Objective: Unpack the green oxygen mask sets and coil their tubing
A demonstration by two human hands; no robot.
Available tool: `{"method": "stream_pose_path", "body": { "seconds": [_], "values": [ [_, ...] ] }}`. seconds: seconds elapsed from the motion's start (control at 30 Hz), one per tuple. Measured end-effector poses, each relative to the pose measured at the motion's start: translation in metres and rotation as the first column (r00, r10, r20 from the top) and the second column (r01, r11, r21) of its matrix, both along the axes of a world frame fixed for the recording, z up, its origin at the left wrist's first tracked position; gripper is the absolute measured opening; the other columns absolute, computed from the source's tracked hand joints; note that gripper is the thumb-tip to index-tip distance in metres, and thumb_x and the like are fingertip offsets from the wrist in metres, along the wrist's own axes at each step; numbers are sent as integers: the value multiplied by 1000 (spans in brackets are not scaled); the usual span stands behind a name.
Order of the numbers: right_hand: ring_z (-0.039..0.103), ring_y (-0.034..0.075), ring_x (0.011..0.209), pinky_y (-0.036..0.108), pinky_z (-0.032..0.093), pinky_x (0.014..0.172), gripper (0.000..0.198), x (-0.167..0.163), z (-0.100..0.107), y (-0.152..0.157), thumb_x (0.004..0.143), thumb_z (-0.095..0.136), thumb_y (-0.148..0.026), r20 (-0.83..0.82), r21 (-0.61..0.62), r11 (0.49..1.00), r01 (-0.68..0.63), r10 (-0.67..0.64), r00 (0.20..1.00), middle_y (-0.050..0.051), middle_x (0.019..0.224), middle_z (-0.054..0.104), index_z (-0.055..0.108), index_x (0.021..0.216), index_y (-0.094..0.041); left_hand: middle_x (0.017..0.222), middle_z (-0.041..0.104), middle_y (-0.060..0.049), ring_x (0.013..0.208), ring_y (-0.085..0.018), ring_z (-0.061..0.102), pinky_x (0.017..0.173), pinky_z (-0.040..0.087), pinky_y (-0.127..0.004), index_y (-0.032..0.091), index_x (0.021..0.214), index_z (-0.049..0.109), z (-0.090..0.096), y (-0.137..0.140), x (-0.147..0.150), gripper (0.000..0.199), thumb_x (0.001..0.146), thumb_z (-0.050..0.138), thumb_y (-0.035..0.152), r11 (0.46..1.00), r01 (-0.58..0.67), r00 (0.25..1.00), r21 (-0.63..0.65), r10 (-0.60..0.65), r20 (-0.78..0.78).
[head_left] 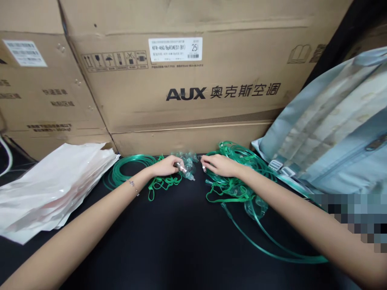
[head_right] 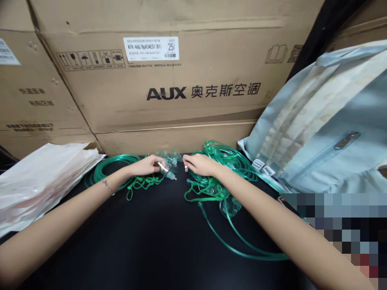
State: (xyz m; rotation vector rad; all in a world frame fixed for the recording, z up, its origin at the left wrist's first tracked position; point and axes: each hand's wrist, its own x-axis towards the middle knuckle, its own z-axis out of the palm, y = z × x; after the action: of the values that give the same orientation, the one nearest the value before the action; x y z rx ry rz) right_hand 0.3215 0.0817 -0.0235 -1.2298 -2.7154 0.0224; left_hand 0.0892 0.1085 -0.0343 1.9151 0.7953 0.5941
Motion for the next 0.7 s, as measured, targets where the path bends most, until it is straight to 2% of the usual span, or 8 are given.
{"method": "stream_pose_path", "body": {
  "seconds": [0.07,0.17,0.23,0.3,0.43,0.57,0.63,0.7],
  "values": [
    [55,14,63,22,32,57,17,5,1,0,88,36,-22,23,4,999,42,-42,999,4,74,62,52,84,-18,58,58,3,58,-11,49,58,36,-20,15,59,60,4,0,-5,19,52,49,1,999,30,999,43,-28,-41],
    [57,15,64,23,32,56,18,11,1,4,87,38,-22,47,12,993,119,-119,992,5,75,64,55,87,-18,70,62,1,61,-12,52,55,36,-19,16,79,61,6,1,-11,32,51,54,1,995,64,994,83,-55,-97],
    [59,16,65,23,34,55,18,13,2,10,85,41,-21,59,3,984,177,-177,982,5,75,66,58,87,-18,79,63,-2,66,-13,56,57,38,-20,16,93,58,4,2,-13,42,53,60,5,991,88,989,99,-75,-128],
    [60,16,67,22,37,57,18,11,5,19,82,44,-18,66,-16,972,236,-234,970,5,77,68,63,84,-17,85,64,-5,74,-16,59,62,41,-22,16,100,55,3,2,-13,43,58,64,12,986,127,982,108,-109,-156],
    [63,14,80,19,42,67,22,2,10,44,80,48,-15,69,-39,938,344,-341,938,4,87,69,68,86,-16,94,64,-8,84,-18,60,71,43,-25,16,97,54,8,0,-9,31,67,62,20,965,224,953,138,-187,-237],
    [63,15,83,21,46,69,17,-3,6,62,79,56,-23,143,-37,905,424,-415,899,3,89,69,69,88,-18,92,63,-5,85,-17,57,74,40,-26,16,87,56,20,0,-6,23,65,57,10,936,288,909,201,-202,-363],
    [62,15,83,28,47,73,18,-4,0,64,80,57,-28,193,-6,897,442,-432,881,5,91,68,66,90,-16,90,62,-4,84,-18,55,73,39,-26,15,85,56,24,1,-6,26,61,57,6,926,299,883,231,-176,-435],
    [62,17,86,33,47,76,21,-4,-4,63,81,56,-30,231,40,902,430,-427,874,8,94,66,64,94,-14,91,61,-5,85,-19,54,74,38,-27,14,93,54,26,2,-6,35,59,59,5,921,298,863,252,-147,-484]
  ]
}}
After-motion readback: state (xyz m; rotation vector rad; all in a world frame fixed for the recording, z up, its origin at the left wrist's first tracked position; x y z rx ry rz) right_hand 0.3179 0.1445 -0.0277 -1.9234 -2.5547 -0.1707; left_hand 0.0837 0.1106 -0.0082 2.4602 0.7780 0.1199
